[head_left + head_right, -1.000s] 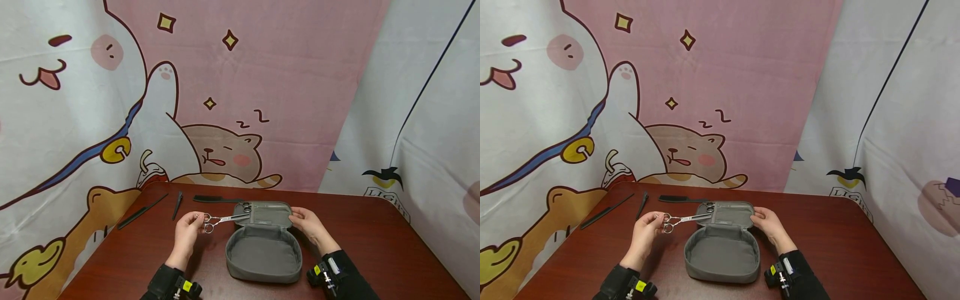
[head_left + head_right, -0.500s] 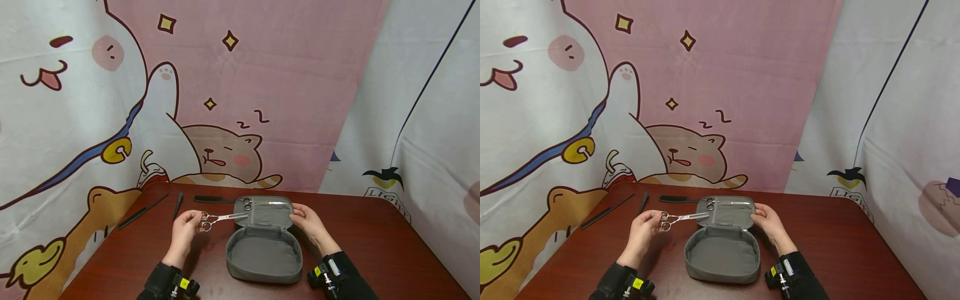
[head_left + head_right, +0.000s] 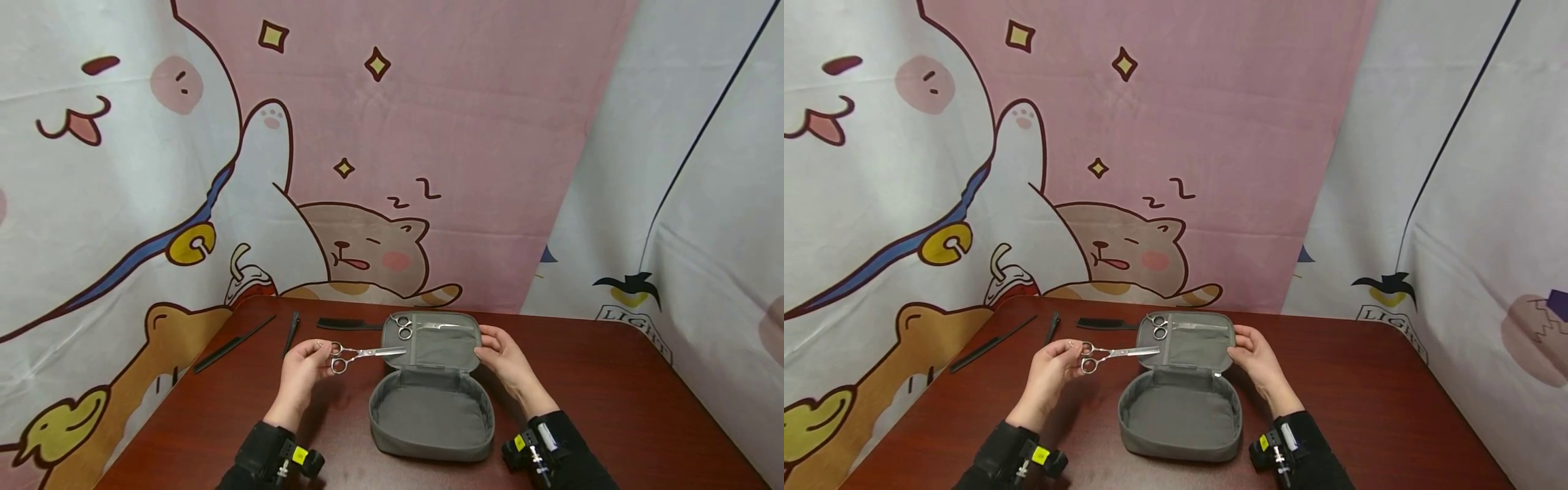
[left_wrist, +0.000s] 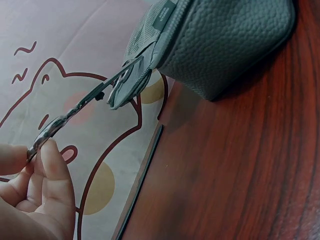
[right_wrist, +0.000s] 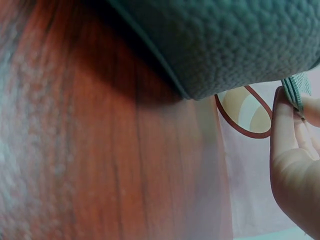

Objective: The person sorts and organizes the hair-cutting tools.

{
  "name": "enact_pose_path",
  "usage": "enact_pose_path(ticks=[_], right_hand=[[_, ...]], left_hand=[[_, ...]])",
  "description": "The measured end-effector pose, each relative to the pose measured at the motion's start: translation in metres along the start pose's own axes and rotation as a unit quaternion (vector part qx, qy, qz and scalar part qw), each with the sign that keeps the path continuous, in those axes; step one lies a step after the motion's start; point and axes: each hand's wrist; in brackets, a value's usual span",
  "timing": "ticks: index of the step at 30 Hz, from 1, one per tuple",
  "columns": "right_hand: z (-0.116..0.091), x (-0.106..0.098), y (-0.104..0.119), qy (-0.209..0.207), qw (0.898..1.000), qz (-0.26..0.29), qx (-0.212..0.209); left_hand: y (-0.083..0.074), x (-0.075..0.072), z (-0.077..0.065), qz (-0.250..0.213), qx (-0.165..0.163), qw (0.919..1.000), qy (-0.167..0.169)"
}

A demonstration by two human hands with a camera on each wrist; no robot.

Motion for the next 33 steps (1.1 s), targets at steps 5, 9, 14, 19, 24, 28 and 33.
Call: enact_pose_path(ticks=[5, 9, 14, 19, 24, 28, 33], right_hand=[[-0.001, -0.001, 0.001, 0.006, 1.0, 0.012, -0.014], [-0.002, -0.001, 0.002, 0.01, 1.0, 0.011, -0.018], [-0.003, -0.001, 0.003, 0.014, 0.999, 0.018, -0.026], [-0.002, -0.002, 0.003, 0.016, 0.999, 0.019, -0.031], [-0.002, -0.002, 0.002, 0.015, 0.999, 0.02, -0.036], [-0.002, -0.002, 0.002, 0.014, 0.999, 0.017, -0.039], [-0.002, -0.002, 0.001, 0.012, 0.999, 0.015, -0.041]], left_hand=[[-0.003, -0.002, 0.002, 0.003, 0.0, 0.9999, 0.01], [-0.003, -0.004, 0.004, 0.007, -0.002, 0.9999, 0.014], [-0.005, -0.004, 0.006, 0.019, -0.004, 0.9997, 0.012], [-0.003, -0.002, 0.009, 0.022, -0.007, 0.9997, 0.01], [-0.003, 0.0, 0.01, 0.022, -0.011, 0.9997, 0.005], [-0.003, 0.002, 0.01, 0.019, -0.011, 0.9997, 0.008], [-0.002, 0.005, 0.011, 0.013, -0.011, 0.9998, 0.008]])
Point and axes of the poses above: each hand's wrist, its own z-axis towards the middle knuckle, its own x-axis out of the palm, y = z × x, and after that the axes turned 1 degree about -y, right-handed
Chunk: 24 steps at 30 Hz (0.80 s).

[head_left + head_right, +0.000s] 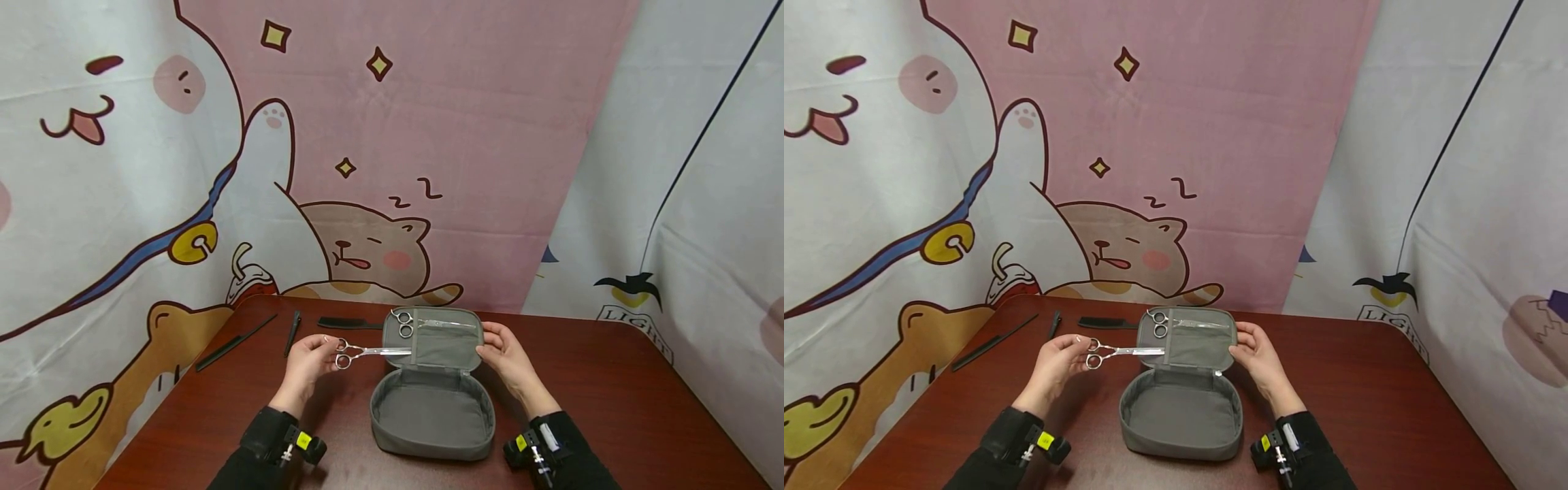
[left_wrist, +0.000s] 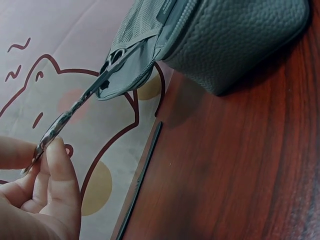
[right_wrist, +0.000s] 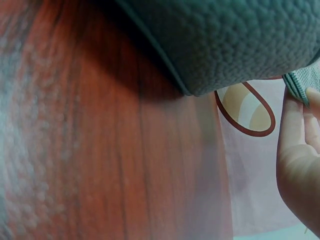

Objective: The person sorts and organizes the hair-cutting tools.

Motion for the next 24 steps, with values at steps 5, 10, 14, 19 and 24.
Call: enact_pose_path(ticks=[5, 10, 14, 19, 24], right_hand=[[0.0, -0.001, -0.001, -0.001, 1.0, 0.005, -0.006], [0.0, -0.002, -0.001, 0.004, 1.0, 0.009, -0.007], [0.0, -0.001, -0.001, 0.002, 1.0, 0.01, -0.003], [-0.001, 0.0, 0.0, -0.003, 1.0, 0.008, 0.001], [-0.002, 0.0, -0.001, -0.004, 1.0, 0.002, -0.001]], left_hand=[[0.002, 0.003, 0.003, -0.01, -0.003, 0.9999, 0.005], [0.006, 0.006, 0.006, -0.011, 0.001, 0.9999, 0.011], [0.007, 0.009, 0.007, -0.005, 0.0, 0.9999, 0.013], [0.008, 0.013, 0.008, -0.002, 0.004, 0.9999, 0.013], [0.011, 0.014, 0.009, 0.005, 0.012, 0.9999, 0.012]])
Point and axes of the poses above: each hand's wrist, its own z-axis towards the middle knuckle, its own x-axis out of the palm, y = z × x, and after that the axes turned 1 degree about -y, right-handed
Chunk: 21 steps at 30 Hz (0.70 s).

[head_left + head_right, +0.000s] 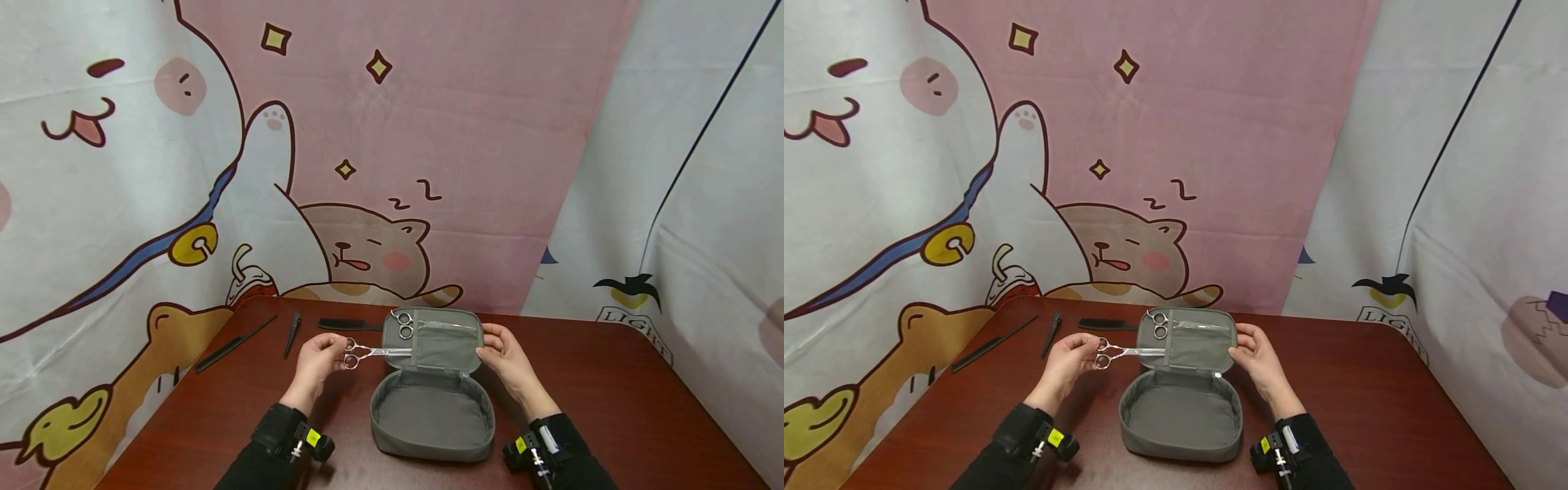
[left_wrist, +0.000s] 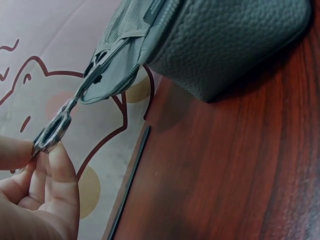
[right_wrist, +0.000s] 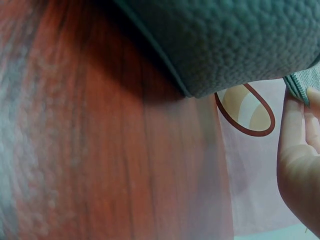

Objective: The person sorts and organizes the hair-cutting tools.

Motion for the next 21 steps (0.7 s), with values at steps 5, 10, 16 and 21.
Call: enact_pose_path(ticks=[5, 10, 16, 21], right_hand=[[0.0, 0.0, 0.001, -0.002, 1.0, 0.001, -0.005], [-0.001, 0.0, 0.002, -0.001, 1.0, -0.003, -0.006], [-0.002, 0.0, 0.002, 0.002, 1.0, -0.011, -0.004], [-0.002, 0.001, 0.0, -0.001, 1.0, -0.008, -0.008]], left_hand=[[0.001, 0.001, 0.0, -0.004, 0.005, 1.0, -0.003], [0.002, 0.005, 0.0, -0.002, 0.006, 1.0, -0.003], [0.006, 0.009, -0.002, -0.001, 0.007, 1.0, 0.006], [0.006, 0.013, -0.002, 0.0, 0.004, 1.0, 0.008]])
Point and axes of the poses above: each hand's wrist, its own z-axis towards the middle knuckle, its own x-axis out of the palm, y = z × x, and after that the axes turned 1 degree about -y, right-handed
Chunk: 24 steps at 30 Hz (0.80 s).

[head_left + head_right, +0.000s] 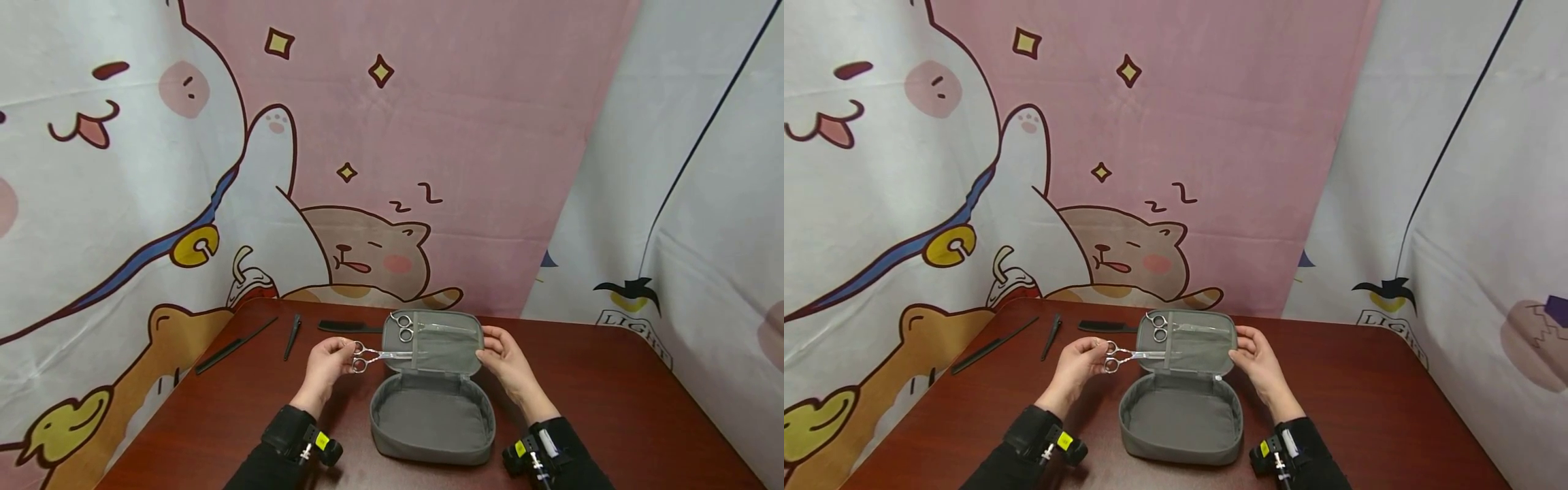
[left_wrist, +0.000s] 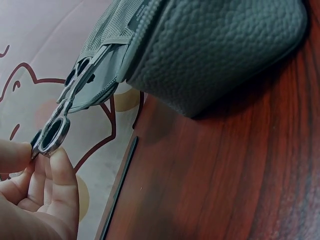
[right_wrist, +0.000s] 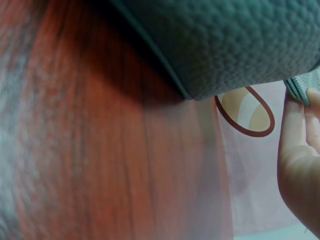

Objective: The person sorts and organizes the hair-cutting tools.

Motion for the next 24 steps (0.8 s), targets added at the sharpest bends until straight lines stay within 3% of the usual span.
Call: enact_pose_path(ticks=[12, 24], right_hand=[[0.001, 0.001, -0.002, -0.01, 1.0, 0.005, 0.007], [0.001, 0.0, -0.003, 0.001, 1.0, -0.001, 0.001]], left_hand=[[0.004, 0.013, 0.001, 0.003, 0.002, 0.9997, 0.023], [0.004, 0.024, 0.001, 0.045, 0.036, 0.9979, 0.03]])
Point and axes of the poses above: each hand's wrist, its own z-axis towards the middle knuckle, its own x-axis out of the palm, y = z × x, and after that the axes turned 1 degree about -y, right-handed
